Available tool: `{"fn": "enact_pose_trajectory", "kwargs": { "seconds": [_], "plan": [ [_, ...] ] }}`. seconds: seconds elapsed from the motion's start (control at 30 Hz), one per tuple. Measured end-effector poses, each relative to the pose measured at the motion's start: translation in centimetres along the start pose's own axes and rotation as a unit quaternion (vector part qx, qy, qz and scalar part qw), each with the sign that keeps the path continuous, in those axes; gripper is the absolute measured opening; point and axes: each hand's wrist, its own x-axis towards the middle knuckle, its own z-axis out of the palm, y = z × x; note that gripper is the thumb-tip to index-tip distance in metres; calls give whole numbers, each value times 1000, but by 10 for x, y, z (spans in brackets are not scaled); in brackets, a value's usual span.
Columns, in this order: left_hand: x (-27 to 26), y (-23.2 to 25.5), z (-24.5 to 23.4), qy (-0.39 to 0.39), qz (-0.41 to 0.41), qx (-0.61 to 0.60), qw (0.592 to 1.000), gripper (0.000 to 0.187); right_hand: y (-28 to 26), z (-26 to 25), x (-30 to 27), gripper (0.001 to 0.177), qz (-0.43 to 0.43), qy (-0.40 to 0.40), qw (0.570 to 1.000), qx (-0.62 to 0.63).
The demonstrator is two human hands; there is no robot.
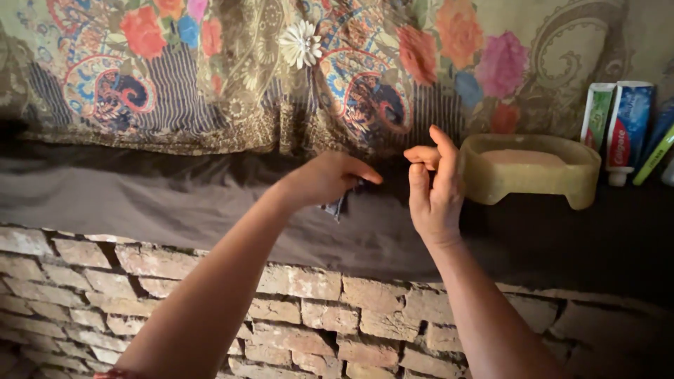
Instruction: The recorder is wiping down a ledge against a brick wall and organizing toiletries such as toothpaste and brushes.
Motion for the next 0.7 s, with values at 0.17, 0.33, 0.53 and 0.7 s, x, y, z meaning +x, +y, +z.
{"fn": "enact_pose_trajectory", "kwargs": {
  "seconds": [0.17,0.33,0.53,0.7],
  "plan": [
    [-15,15,-20,-36,33,-87,995,40,3,0,1,44,-3,-7,1000,-12],
    [-23,7,7,70,-2,-29,997,38,1,1,2,43,15,-18,999,24],
    [-69,2,74,210,191,190,940,52,2,1,3,40,4,-15,1000,0],
    [-81,-13,86,246,197,225,922,46,3,0,4,38,-18,-17,1000,-17]
  ]
}}
